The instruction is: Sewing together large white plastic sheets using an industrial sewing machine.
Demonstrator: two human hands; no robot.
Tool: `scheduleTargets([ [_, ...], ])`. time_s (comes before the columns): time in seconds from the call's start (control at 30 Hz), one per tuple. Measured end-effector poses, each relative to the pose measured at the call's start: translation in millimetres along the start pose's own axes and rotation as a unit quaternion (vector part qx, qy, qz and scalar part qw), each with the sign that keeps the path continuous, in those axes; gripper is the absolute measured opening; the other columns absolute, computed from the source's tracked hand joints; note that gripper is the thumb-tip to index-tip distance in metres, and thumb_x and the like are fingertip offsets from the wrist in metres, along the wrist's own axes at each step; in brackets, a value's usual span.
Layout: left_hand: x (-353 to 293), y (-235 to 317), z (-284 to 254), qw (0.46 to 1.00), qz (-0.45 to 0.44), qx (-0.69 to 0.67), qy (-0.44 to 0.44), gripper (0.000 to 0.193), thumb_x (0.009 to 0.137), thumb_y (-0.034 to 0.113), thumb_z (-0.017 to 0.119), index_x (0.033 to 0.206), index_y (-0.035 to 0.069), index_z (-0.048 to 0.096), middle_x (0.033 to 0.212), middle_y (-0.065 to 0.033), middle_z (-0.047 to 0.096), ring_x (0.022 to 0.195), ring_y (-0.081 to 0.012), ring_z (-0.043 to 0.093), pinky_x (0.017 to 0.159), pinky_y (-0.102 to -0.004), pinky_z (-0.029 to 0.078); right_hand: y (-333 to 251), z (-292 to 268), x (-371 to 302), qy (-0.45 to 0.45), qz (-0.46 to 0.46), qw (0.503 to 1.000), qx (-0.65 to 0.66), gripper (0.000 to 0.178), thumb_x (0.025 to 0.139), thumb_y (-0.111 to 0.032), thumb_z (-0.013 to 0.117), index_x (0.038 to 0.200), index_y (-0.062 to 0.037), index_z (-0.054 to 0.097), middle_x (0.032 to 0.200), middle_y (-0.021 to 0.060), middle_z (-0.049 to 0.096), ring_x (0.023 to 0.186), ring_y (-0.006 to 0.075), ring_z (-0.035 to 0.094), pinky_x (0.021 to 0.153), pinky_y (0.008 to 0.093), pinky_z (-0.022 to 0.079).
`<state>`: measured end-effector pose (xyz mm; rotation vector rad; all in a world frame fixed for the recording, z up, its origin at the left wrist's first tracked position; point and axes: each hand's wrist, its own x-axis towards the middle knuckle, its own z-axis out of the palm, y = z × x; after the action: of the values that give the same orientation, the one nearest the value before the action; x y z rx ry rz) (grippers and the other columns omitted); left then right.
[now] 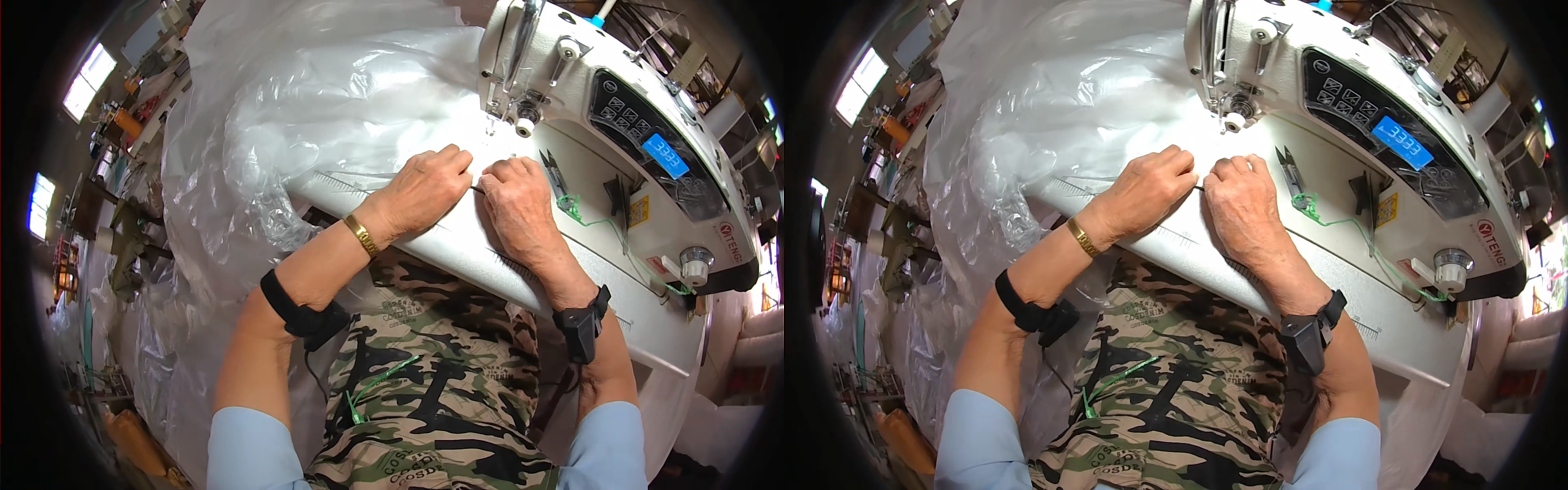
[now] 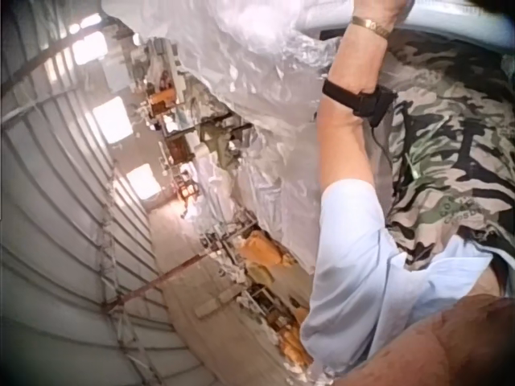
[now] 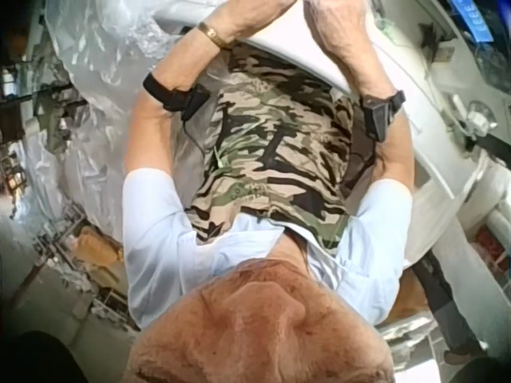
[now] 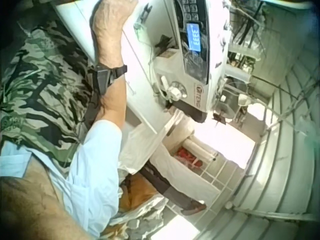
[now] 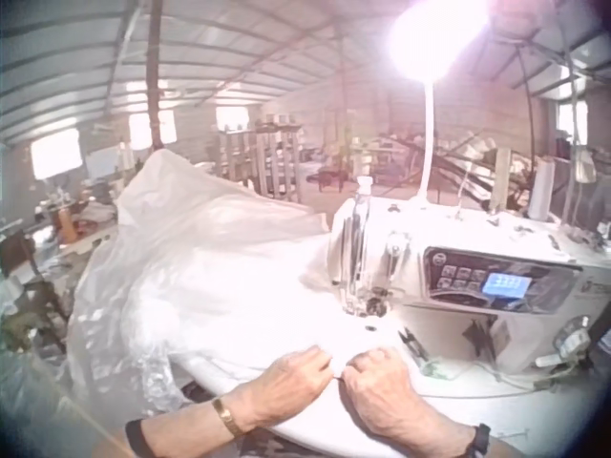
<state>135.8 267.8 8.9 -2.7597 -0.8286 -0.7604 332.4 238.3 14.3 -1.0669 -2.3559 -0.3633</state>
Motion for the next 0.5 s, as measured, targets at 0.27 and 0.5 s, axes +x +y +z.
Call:
scheduleTargets([
  [0.27, 1.0, 0.4, -0.3, 0.999, 0.007, 0.03, -0.013, 0.006, 0.083, 0.006, 0.06, 0.083, 0.0, 0.06, 0.091, -0.0094, 0.056, 0.085, -0.0247, 0.06, 0.072, -0.0369, 0.054, -0.4, 1.4, -3.1, 0.001, 0.006, 1.0, 0.006, 0.012, 0.08, -0.006, 0.061, 0.084, 0.0007, 0.07, 0.091, 0.0138, 0.067, 0.091, 0.0262, 0.061, 0.093, 0.0394, 0.043],
  [0.5, 1.7, -4.5, -0.8, 0.998, -0.001, 0.04, -0.04, 0.006, 0.084, 0.006, 0.059, 0.084, 0.0, 0.06, 0.094, -0.0111, 0.057, 0.088, -0.0261, 0.06, 0.078, -0.0387, 0.053, -2.1, -0.9, 1.1, -0.021, 0.021, 1.0, -0.001, 0.013, 0.082, -0.008, 0.062, 0.087, 0.0005, 0.07, 0.093, 0.0123, 0.067, 0.092, 0.0255, 0.061, 0.09, 0.0398, 0.042],
])
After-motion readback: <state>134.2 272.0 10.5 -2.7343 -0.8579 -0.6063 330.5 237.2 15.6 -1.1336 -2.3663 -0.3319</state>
